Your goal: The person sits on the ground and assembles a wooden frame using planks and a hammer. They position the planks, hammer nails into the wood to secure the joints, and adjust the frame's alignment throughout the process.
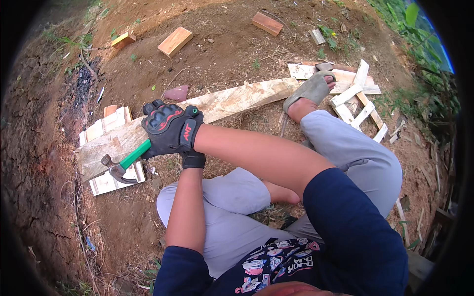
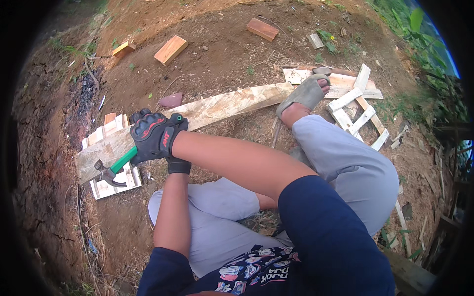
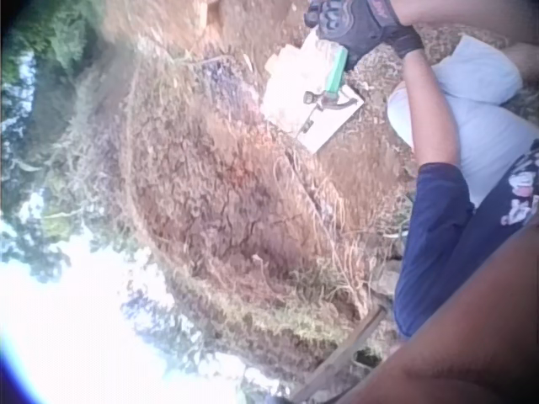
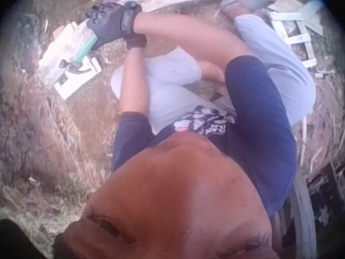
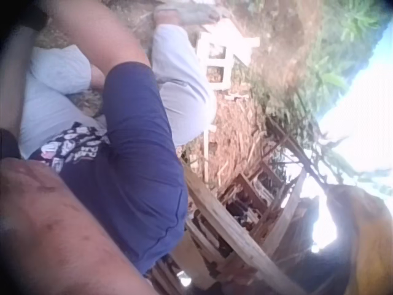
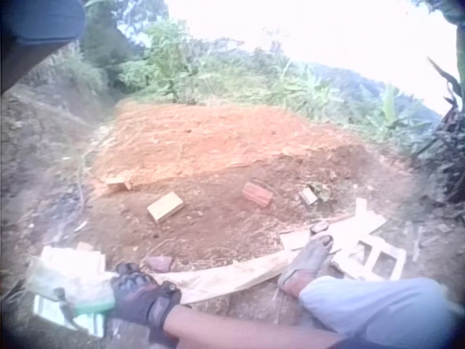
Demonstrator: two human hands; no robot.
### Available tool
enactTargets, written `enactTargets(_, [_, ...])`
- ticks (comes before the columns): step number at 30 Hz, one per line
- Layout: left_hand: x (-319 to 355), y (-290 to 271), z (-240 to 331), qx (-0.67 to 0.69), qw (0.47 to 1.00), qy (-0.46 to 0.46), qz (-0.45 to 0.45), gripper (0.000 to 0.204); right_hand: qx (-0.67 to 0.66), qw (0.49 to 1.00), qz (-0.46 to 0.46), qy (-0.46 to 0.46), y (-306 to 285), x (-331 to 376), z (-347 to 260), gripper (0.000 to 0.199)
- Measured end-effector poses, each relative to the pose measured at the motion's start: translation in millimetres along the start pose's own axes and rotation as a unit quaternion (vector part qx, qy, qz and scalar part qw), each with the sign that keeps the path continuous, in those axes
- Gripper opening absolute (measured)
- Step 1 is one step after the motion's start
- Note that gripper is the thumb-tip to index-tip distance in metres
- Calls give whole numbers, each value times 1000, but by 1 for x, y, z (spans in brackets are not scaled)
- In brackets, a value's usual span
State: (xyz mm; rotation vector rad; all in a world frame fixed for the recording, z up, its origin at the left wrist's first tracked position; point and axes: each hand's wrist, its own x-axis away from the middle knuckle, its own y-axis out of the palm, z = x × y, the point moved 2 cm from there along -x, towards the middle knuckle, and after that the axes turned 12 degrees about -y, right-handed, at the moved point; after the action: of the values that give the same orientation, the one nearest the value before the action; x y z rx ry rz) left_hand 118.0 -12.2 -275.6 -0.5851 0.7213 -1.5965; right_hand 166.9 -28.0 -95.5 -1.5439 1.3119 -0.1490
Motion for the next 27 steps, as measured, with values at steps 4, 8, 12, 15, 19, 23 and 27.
enactTargets(4, [9,-30,71,31,998,-11,-44,29,11,1000,-12,17,-24,4,20,84])
enactTargets(8, [13,-44,39,149,989,-25,4,33,-10,999,-13,-35,-46,-17,-4,87])
enactTargets(12, [26,-50,16,185,981,-62,-2,36,17,997,32,-70,-23,-21,-18,91])
enactTargets(15, [28,-48,11,177,982,-69,-14,39,37,992,73,-100,3,-12,-16,85])
enactTargets(19, [23,-38,13,146,987,-59,-33,43,-24,993,-96,-71,-8,-10,0,89])
enactTargets(23, [19,-23,17,99,991,-39,-77,47,32,994,-35,-96,6,0,13,83])
enactTargets(27, [20,-5,17,27,990,18,-139,50,70,985,-132,-84,28,26,32,71])
